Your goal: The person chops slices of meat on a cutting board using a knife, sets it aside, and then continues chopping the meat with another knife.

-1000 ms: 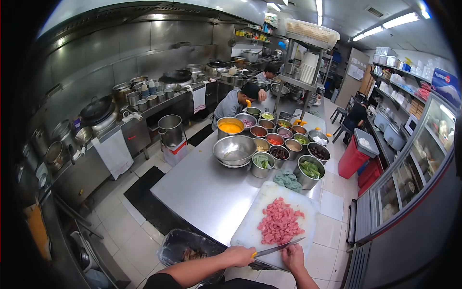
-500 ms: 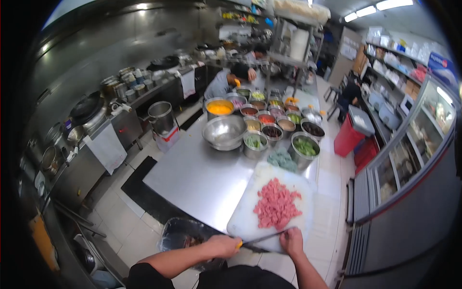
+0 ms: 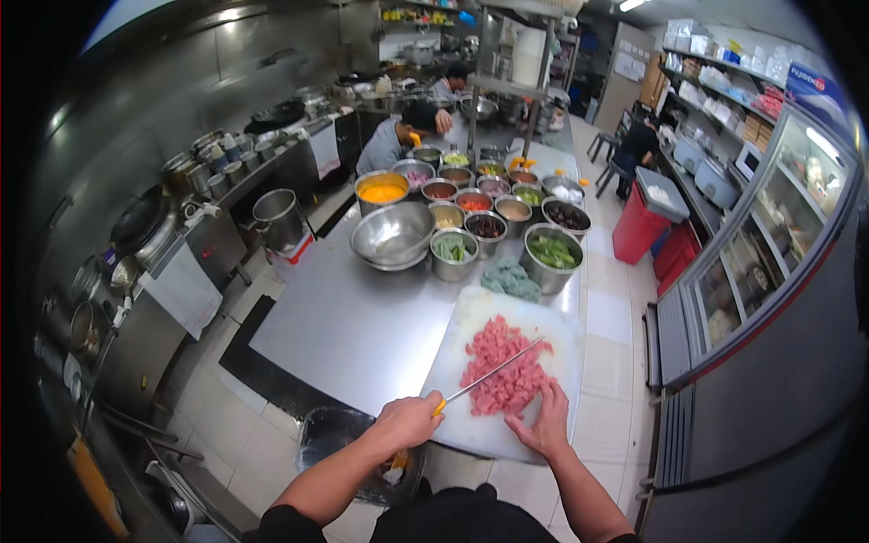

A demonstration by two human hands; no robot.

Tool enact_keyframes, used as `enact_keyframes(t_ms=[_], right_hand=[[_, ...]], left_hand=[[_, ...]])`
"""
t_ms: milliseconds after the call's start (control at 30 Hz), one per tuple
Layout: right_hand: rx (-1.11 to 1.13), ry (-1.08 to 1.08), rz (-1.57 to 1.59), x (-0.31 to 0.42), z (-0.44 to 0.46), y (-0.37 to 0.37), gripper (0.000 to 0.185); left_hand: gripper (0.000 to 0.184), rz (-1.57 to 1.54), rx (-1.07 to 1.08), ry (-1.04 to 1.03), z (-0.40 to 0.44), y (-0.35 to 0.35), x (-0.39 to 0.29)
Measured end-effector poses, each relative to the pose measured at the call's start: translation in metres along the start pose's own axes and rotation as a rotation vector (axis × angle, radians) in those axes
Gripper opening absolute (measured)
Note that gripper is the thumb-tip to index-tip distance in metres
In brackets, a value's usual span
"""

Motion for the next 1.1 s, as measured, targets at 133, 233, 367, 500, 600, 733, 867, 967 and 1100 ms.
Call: enact_keyframes(t_ms=[133, 233, 367, 500, 600, 733, 867, 967, 1100], right_hand=[[0.041, -0.095, -0.002, -0.034, 0.018, -0.035, 0.111], [0.088, -0.095, 0.123, -0.04, 0.03, -0.049, 0.118], [0.101, 0.038, 0.17, -0.011, 0.035, -0.047, 0.131], [0.082, 0.077, 0.107, 0.006, 0.017, -0.047, 0.142], [0.093, 0.0, 0.027, 0.025, 0.007, -0.048, 0.143], [0.045, -0.138, -0.13, 0.039, 0.015, -0.069, 0.141], [0.031, -0.238, -0.178, 0.039, 0.025, -0.083, 0.13], [0.141, -0.234, -0.079, 0.042, 0.025, -0.064, 0.122], [0.102, -0.244, 0.044, 0.005, 0.04, -0.05, 0.109]], left_hand=[[0.025, 0.051, -0.188, -0.025, 0.035, 0.008, 0.02], [0.023, 0.054, -0.242, 0.019, 0.063, 0.011, 0.03], [0.023, 0.056, -0.238, 0.094, 0.097, 0.021, 0.039], [0.026, 0.098, -0.145, 0.073, 0.126, 0.013, 0.048], [0.026, 0.127, -0.031, 0.036, 0.119, 0.011, 0.033], [0.024, 0.223, 0.073, -0.018, 0.112, 0.0, 0.032], [0.024, 0.261, 0.062, -0.106, 0.106, 0.003, 0.025], [0.025, 0.207, 0.021, -0.086, 0.095, 0.009, 0.022], [0.032, 0.054, -0.084, 0.04, 0.072, -0.001, 0.038]])
Point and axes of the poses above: each hand's wrist, its own z-axis towards the middle knuckle, its own y-axis out of the back of the hand, x = y × z, the point moved 4 cm from there along z, towards the middle knuckle, and after that the axes turned 4 degrees about -z, right-handed, at the moved point
